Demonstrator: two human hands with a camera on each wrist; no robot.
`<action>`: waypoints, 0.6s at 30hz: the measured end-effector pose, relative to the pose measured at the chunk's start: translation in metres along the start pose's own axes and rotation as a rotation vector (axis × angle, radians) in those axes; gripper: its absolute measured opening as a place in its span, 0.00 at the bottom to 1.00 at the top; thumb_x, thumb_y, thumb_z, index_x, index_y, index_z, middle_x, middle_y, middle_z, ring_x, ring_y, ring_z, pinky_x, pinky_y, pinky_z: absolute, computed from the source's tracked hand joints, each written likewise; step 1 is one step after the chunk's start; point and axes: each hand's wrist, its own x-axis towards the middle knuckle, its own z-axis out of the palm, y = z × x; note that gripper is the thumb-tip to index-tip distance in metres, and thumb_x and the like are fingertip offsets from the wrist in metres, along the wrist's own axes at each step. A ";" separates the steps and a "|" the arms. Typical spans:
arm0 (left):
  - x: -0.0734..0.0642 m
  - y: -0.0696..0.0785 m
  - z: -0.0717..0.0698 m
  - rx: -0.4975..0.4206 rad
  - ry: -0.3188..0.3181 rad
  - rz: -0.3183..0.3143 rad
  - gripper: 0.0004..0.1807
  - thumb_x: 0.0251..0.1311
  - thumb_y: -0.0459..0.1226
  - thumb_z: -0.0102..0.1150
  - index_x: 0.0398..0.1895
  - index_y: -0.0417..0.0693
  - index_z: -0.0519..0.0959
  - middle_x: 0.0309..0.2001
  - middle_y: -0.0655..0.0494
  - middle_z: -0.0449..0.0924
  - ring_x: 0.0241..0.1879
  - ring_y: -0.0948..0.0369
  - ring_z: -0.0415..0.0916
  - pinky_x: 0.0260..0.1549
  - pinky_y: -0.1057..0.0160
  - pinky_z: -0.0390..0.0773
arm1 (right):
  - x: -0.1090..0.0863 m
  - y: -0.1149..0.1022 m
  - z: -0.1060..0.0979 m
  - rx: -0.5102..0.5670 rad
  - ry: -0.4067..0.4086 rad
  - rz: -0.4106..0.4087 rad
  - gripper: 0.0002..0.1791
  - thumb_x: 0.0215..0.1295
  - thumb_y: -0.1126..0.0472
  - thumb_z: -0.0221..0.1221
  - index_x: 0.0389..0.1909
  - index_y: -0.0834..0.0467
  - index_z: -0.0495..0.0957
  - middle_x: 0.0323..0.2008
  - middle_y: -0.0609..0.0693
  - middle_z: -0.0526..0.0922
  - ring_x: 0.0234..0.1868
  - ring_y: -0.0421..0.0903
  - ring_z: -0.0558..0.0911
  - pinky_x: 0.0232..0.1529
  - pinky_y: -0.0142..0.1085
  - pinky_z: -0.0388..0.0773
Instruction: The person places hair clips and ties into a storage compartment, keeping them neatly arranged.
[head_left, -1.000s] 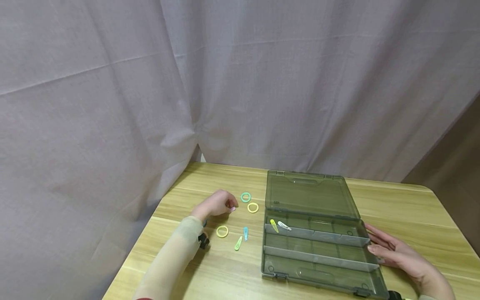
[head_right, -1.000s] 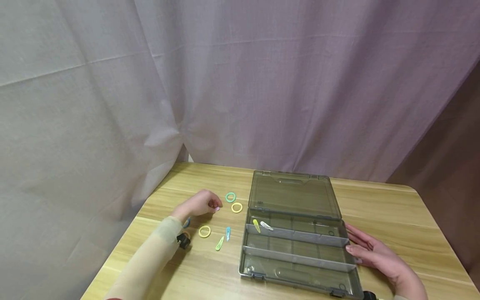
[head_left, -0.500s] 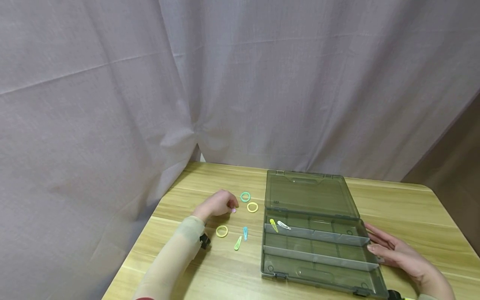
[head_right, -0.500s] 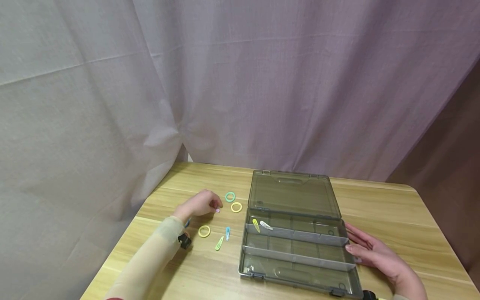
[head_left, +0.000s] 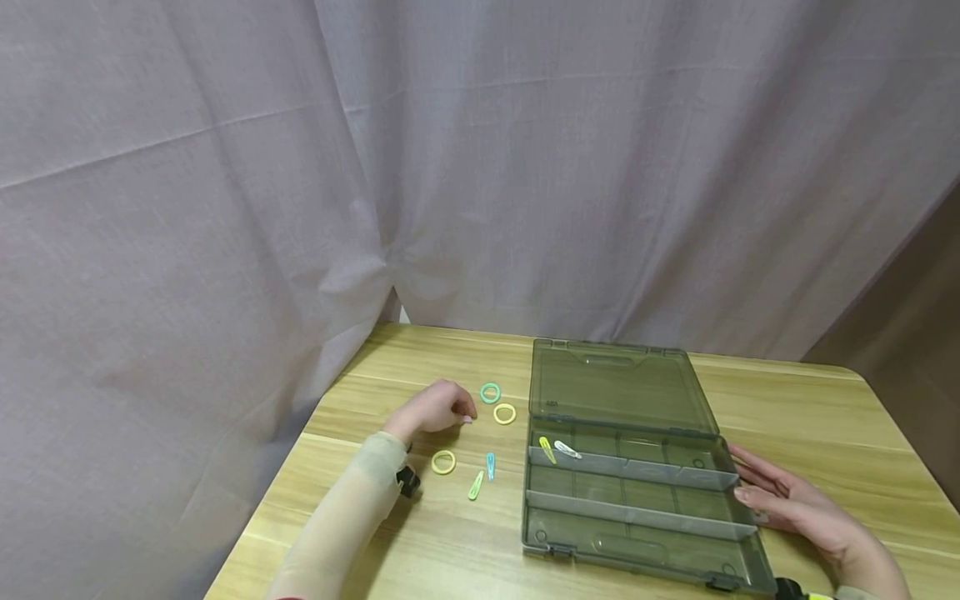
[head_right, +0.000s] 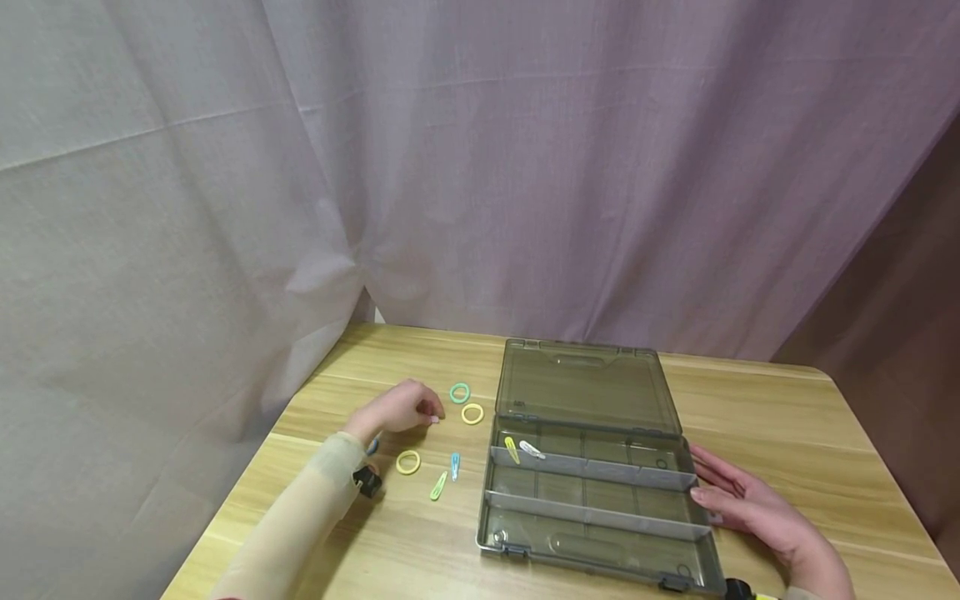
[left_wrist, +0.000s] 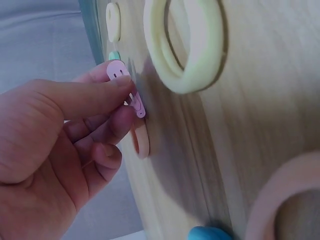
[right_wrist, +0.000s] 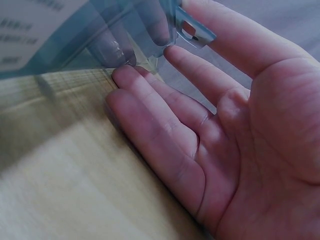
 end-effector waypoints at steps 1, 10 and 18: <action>-0.001 0.000 0.000 -0.010 0.003 -0.002 0.02 0.69 0.33 0.71 0.39 0.50 0.90 0.33 0.63 0.85 0.34 0.67 0.76 0.41 0.63 0.80 | 0.000 0.000 0.000 0.001 -0.001 0.002 0.38 0.85 0.64 0.50 0.87 0.39 0.50 0.62 0.13 0.69 0.61 0.21 0.73 0.53 0.36 0.82; -0.002 0.002 -0.004 -0.116 0.050 -0.021 0.03 0.69 0.32 0.70 0.36 0.47 0.89 0.29 0.64 0.83 0.32 0.66 0.76 0.38 0.63 0.79 | -0.001 0.000 0.001 -0.030 0.023 0.015 0.39 0.85 0.63 0.50 0.88 0.43 0.48 0.61 0.12 0.68 0.60 0.20 0.73 0.52 0.36 0.82; -0.001 0.004 -0.004 -0.171 0.095 -0.029 0.04 0.70 0.30 0.66 0.36 0.44 0.87 0.24 0.64 0.82 0.28 0.67 0.77 0.38 0.63 0.79 | 0.000 -0.002 0.001 -0.048 0.031 0.036 0.39 0.85 0.61 0.51 0.88 0.45 0.46 0.60 0.12 0.67 0.59 0.18 0.71 0.52 0.36 0.82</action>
